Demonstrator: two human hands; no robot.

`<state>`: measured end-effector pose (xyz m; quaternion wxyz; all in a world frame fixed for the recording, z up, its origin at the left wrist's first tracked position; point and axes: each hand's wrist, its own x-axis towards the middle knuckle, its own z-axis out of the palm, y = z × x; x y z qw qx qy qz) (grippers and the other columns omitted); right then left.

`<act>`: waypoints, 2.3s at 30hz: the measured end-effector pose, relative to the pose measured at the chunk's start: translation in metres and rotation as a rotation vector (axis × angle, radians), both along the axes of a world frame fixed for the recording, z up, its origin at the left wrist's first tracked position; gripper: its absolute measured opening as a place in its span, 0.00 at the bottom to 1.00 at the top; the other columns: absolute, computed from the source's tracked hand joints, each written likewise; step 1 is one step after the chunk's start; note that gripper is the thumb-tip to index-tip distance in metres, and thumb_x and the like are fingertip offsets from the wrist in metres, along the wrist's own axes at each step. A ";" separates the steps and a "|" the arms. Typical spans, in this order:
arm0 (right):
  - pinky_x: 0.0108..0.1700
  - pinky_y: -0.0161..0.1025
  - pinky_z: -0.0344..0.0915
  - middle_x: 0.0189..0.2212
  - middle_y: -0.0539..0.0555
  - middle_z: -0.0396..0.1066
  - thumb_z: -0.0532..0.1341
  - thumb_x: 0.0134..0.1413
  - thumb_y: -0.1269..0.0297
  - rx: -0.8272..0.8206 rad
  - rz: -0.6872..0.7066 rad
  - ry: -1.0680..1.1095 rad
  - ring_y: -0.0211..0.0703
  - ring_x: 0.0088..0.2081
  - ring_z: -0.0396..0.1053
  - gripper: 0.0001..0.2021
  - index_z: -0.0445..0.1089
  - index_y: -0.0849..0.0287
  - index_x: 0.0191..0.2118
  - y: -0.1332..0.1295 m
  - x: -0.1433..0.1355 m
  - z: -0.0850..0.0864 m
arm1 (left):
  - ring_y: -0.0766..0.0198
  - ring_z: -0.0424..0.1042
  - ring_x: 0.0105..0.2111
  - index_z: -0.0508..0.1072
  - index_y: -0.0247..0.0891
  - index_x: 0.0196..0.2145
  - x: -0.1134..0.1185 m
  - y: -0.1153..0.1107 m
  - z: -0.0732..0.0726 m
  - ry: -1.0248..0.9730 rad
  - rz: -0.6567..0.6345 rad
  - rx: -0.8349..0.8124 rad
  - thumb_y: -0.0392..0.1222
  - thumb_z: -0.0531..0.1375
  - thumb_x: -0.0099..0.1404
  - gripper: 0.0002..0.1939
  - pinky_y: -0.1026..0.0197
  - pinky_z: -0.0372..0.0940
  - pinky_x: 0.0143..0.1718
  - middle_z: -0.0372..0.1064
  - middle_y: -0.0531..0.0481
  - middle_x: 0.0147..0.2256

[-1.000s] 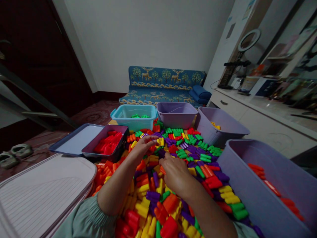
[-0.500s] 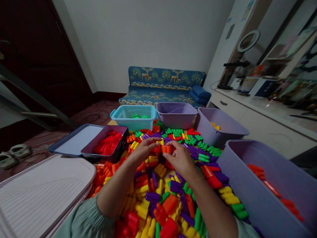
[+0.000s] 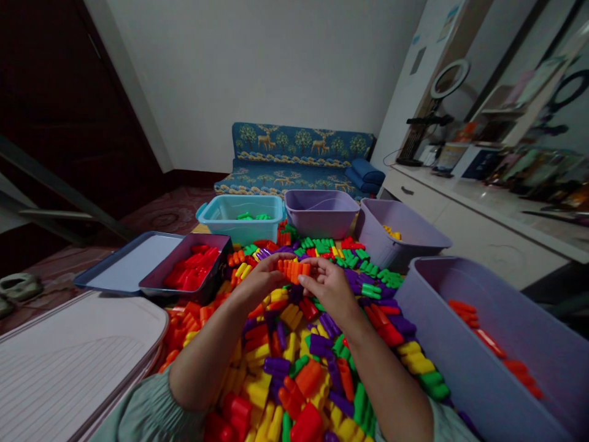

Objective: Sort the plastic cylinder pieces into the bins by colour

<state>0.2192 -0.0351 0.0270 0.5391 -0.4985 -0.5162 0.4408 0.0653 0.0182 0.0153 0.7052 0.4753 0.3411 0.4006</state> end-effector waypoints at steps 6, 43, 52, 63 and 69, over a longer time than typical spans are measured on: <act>0.26 0.34 0.65 0.23 0.46 0.69 0.63 0.44 0.64 -0.001 -0.026 -0.128 0.37 0.22 0.68 0.14 0.66 0.58 0.40 -0.002 -0.002 -0.002 | 0.65 0.70 0.30 0.71 0.35 0.49 0.000 -0.001 0.005 -0.118 -0.082 -0.026 0.33 0.58 0.50 0.25 0.62 0.66 0.36 0.70 0.48 0.32; 0.27 0.30 0.71 0.28 0.48 0.74 0.70 0.39 0.66 0.033 -0.367 0.710 0.36 0.27 0.73 0.15 0.67 0.59 0.34 -0.010 0.048 0.034 | 0.54 0.68 0.51 0.66 0.39 0.55 0.011 -0.004 0.010 -0.351 -0.039 -0.120 0.46 0.58 0.62 0.24 0.52 0.62 0.53 0.66 0.40 0.53; 0.36 0.31 0.75 0.34 0.49 0.68 0.54 0.58 0.63 0.486 -0.735 1.095 0.31 0.35 0.74 0.05 0.65 0.56 0.33 -0.035 0.118 0.052 | 0.53 0.71 0.49 0.64 0.37 0.54 0.006 -0.002 0.014 -0.468 -0.016 -0.298 0.46 0.54 0.63 0.22 0.50 0.64 0.51 0.67 0.38 0.52; 0.29 0.30 0.69 0.34 0.50 0.73 0.59 0.52 0.59 0.240 -0.420 0.690 0.33 0.30 0.71 0.09 0.68 0.57 0.37 -0.031 0.060 0.052 | 0.54 0.72 0.46 0.66 0.34 0.52 -0.002 0.007 0.005 -0.429 0.059 -0.310 0.45 0.55 0.63 0.21 0.52 0.66 0.48 0.70 0.37 0.47; 0.49 0.43 0.63 0.36 0.51 0.73 0.66 0.47 0.61 0.215 0.443 -0.558 0.44 0.43 0.68 0.07 0.74 0.55 0.35 -0.052 -0.044 0.016 | 0.58 0.73 0.43 0.69 0.36 0.49 -0.010 0.012 0.006 -0.341 0.107 -0.213 0.40 0.57 0.61 0.17 0.58 0.68 0.43 0.71 0.41 0.47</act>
